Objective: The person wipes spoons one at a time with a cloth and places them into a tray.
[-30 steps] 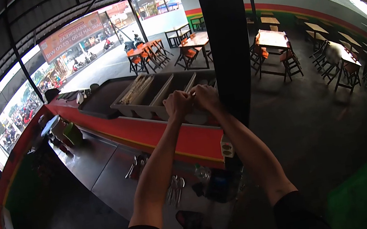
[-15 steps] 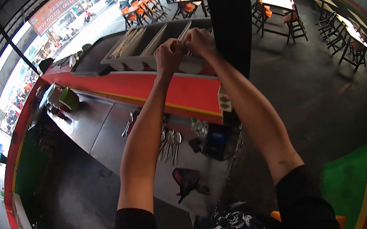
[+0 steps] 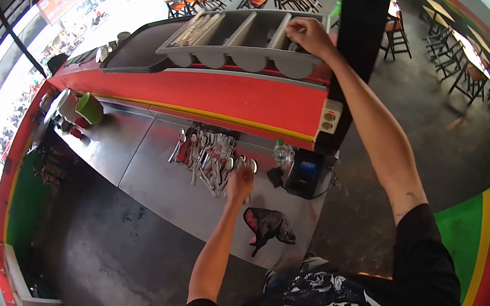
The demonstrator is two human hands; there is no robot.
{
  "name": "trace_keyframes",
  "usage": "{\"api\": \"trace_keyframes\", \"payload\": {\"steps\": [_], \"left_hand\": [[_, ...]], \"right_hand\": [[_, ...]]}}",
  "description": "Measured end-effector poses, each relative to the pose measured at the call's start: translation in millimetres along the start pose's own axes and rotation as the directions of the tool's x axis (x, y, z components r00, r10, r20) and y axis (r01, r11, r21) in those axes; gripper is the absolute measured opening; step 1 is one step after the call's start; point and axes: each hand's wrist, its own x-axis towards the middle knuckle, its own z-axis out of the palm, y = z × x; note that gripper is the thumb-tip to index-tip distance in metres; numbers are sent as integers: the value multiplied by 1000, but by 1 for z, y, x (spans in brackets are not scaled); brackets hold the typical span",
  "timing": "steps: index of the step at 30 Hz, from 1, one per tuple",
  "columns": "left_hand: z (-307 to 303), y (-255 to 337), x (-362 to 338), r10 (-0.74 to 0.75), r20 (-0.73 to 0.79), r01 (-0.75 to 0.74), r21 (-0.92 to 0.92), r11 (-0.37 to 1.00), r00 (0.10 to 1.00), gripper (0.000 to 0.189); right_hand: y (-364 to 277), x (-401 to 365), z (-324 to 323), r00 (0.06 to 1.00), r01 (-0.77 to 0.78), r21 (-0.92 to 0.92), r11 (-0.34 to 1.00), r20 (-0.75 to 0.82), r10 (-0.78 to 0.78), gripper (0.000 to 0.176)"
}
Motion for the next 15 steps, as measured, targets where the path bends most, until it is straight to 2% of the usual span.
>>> {"api": "trace_keyframes", "payload": {"steps": [2,3,5,8,9,10,11,12,13,14,15], "left_hand": [[5,-42,-20,-79,24,79,0,997,997,22],[7,-54,-23,-119,25,118,23,993,993,22],[15,-76,-40,-210,61,206,70,976,976,23],[37,-111,-49,-210,55,199,155,968,976,29],[46,-116,-53,-211,64,194,206,959,975,33],[51,-111,-61,-231,67,212,214,954,971,35],[49,-101,-63,-243,57,225,224,948,968,37],[48,-94,-61,-256,33,242,234,942,966,39],[54,-96,-61,-229,10,217,285,934,973,37],[61,-106,-62,-206,-4,199,278,940,979,36],[69,-118,-63,-192,-25,191,269,944,981,34]], "right_hand": [[-18,-1,-5,995,-75,-9,997,70,76,23],[-37,-6,-7,998,-46,-104,994,46,51,22],[-88,-24,-3,994,93,-115,989,-53,-100,21],[-140,-84,40,959,211,-108,972,-172,-227,13],[-132,-111,67,954,264,-5,965,-147,-261,10],[-127,-144,95,955,297,265,918,-89,-283,7],[-128,-185,117,974,191,284,940,62,-217,9],[-119,-228,138,937,136,137,981,303,-172,9],[-112,-276,167,952,145,78,986,261,-161,6],[-100,-315,180,843,-11,120,993,536,-55,9],[-90,-362,199,857,-30,91,995,516,-22,23]]}}
